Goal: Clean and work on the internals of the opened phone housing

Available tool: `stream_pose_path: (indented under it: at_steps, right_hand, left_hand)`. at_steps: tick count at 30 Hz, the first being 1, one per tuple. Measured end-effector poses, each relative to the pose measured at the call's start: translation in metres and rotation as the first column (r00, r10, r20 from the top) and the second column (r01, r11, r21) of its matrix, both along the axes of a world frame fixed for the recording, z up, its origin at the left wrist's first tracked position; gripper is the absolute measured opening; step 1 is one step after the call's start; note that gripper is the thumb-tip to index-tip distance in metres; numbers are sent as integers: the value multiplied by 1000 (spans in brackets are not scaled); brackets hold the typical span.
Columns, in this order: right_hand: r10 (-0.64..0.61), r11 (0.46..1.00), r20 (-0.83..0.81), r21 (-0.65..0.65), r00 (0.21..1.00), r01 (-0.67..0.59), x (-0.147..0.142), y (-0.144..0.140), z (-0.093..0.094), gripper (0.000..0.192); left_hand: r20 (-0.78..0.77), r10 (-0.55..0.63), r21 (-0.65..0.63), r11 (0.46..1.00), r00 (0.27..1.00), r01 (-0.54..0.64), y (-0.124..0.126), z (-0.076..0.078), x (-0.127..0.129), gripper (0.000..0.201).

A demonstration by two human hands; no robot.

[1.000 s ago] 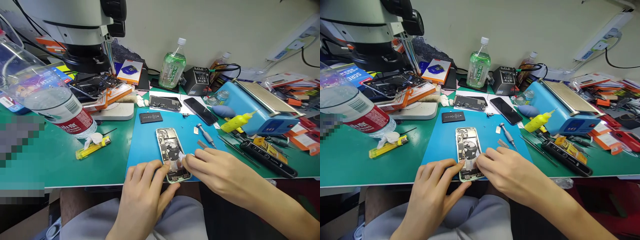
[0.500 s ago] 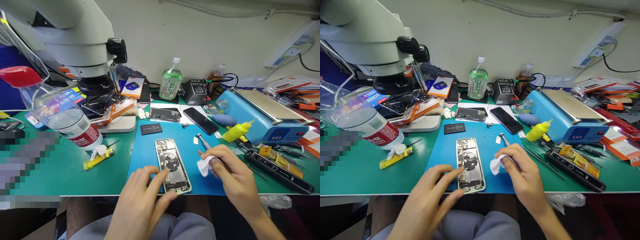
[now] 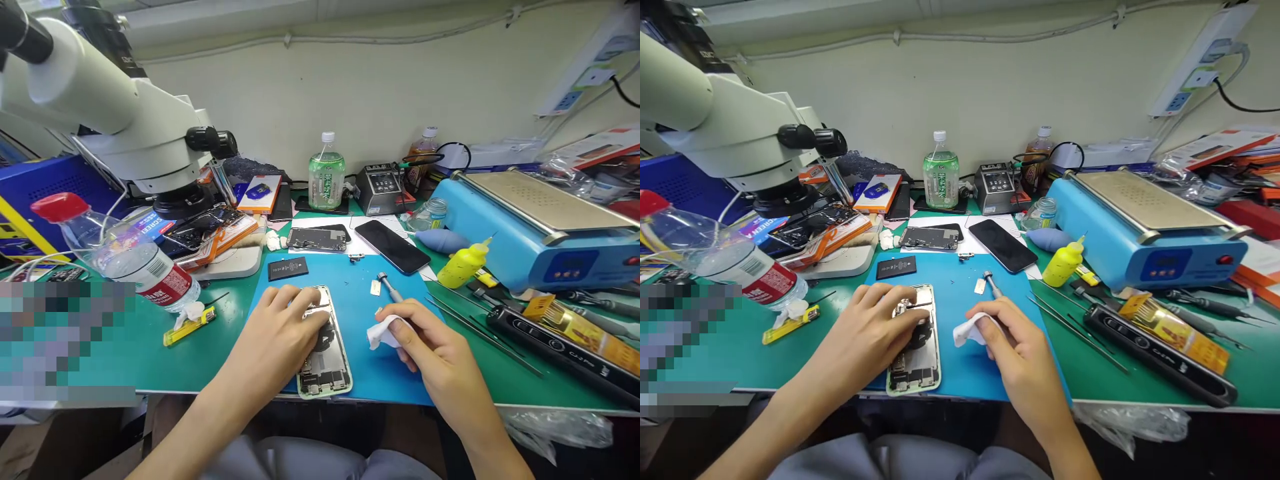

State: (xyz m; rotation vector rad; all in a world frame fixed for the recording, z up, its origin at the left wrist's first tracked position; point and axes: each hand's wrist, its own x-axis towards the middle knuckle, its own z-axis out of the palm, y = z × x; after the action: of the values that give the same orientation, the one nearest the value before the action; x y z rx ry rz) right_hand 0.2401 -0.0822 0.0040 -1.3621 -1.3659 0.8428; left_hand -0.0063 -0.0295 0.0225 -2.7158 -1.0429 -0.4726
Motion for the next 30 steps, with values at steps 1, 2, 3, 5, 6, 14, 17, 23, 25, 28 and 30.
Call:
stream_pose_path:
  at_steps: [1, 2, 3, 5, 6, 14, 17, 23, 25, 28, 30]
  right_hand:
    - [-7, 1000, -10, 4, 1000, 7, 0, -1, 0, 30]
    - [-15, 1000, -21, 5, 1000, 15, -1, -1, -1, 30]
    - [-20, 1000, -31, 3, 999, 20, -1, -1, -1, 29]
    - [-18, 1000, -50, -4, 999, 18, -1, -1, -3, 28]
    - [-14, 1000, -56, -7, 998, 14, -1, -1, -4, 28]
    - [136, 984, 97, 106, 986, -146, -3, -6, 1, 20]
    - [372, 915, 184, 93, 910, -393, -7, -8, 6, 20]
    - [457, 882, 260, -5, 851, -472, -15, -5, 8, 21]
    - [419, 902, 277, -13, 865, -432, -16, -4, 6, 21]
    - [379, 920, 287, -12, 880, -393, -18, -5, 4, 22]
    - [366, 926, 288, -18, 885, -377, -18, -5, 3, 22]
  left_hand:
    - [-18, -28, 20, 999, 999, 28, 1, 1, 0, 11]
    - [-34, -54, 34, 998, 998, 56, 3, 1, -1, 8]
    - [-43, -76, 42, 996, 996, 78, 5, 2, 0, 8]
    - [-48, -92, 52, 994, 995, 94, 10, 2, 0, 13]
    - [-52, -91, 53, 994, 994, 94, 13, 2, -1, 15]
    - [-120, -103, 57, 992, 987, 110, 14, -4, -5, 20]
    - [-133, -110, 59, 991, 985, 119, 15, -4, -3, 14]
    - [-164, -155, 61, 984, 974, 166, 22, 1, -1, 5]
    - [-181, -176, 71, 979, 968, 191, 23, 2, -2, 4]
    - [-200, -190, 106, 971, 961, 214, 21, 5, -6, 5]
    - [-206, -181, 131, 969, 962, 210, 18, 6, -12, 8]
